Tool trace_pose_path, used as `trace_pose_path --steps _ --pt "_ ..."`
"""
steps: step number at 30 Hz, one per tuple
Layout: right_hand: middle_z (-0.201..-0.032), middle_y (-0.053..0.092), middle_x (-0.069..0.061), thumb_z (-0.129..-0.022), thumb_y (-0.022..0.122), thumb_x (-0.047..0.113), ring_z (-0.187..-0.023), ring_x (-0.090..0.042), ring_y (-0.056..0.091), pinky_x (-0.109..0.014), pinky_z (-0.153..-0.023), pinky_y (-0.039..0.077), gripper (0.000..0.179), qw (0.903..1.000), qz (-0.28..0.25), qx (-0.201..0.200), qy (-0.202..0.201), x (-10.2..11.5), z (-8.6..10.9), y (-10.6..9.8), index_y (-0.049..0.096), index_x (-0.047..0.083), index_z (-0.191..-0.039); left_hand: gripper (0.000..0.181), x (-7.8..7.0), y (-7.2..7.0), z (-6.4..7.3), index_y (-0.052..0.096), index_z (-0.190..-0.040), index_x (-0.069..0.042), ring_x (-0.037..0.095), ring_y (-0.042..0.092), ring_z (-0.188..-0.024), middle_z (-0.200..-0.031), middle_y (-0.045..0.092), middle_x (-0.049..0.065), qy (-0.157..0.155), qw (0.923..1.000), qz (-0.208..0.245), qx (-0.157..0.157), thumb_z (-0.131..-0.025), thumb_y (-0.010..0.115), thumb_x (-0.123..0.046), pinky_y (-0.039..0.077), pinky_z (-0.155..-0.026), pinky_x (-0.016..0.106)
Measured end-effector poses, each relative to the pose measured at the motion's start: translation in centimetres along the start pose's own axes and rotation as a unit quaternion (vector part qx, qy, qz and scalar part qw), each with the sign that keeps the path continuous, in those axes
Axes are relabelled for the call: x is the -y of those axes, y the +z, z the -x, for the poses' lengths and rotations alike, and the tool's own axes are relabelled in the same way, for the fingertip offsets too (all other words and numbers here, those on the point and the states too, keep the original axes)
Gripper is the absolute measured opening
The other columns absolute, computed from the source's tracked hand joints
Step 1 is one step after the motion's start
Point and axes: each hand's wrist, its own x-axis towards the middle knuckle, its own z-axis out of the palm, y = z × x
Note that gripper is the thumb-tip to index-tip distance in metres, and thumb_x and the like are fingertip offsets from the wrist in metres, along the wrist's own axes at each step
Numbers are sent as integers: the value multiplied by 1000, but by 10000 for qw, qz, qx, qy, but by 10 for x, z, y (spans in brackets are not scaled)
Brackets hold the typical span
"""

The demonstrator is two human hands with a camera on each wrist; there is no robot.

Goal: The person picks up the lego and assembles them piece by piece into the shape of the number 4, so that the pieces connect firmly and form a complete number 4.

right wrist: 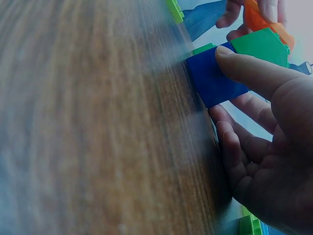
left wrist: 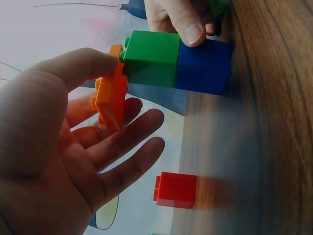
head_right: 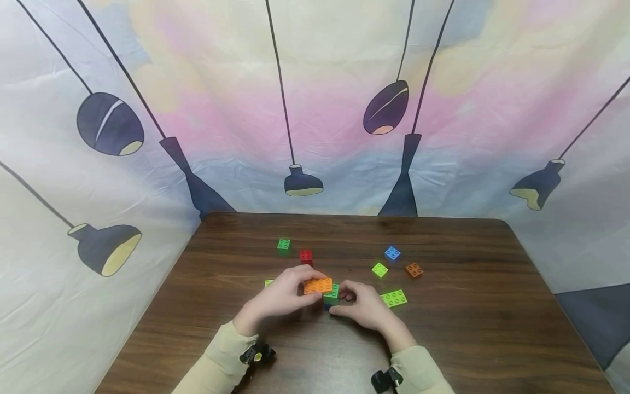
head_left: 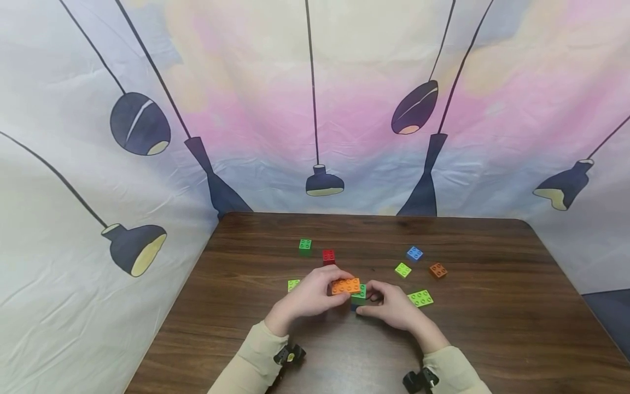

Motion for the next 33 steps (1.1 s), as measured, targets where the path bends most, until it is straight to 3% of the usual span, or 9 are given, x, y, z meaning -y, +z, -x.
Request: trace_pose_path --steps 8,15,22,33 --pt "-99 67 4 -87 90 39 -92 -15 61 -33 -78 51 37 10000 15 -25 -55 0 1 0 70 18 -110 37 -4 2 -2 72 -136 -14 7 58 -94 -117 67 -6 52 10000 -65 0 -100 76 -23 50 -84 26" --pt "-99 67 5 -87 90 38 -93 -15 61 -33 -79 51 36 10000 27 -22 -77 0 0 0 70 19 -110 36 -4 5 -2 69 -136 -15 6 61 -101 -125 69 -5 2 9999 126 -40 -101 75 -22 52 -91 29" --pt "-99 67 5 -87 90 38 -92 -16 61 -32 -78 51 35 9999 -15 -20 -118 1 0 0 71 19 -110 34 -7 6 -2 71 -133 -16 7 59 -98 -117 66 -8 76 9999 -25 -61 -100 76 -23 51 -89 28" --pt "-100 67 5 -88 89 37 -94 -15 62 -32 -79 52 34 10000 -32 9 -91 1 0 0 71 19 -111 34 -12 10 -1 74 -132 -13 6 57 -96 -117 59 -7 -6 9994 -289 -180 -99 78 -21 51 -86 25"
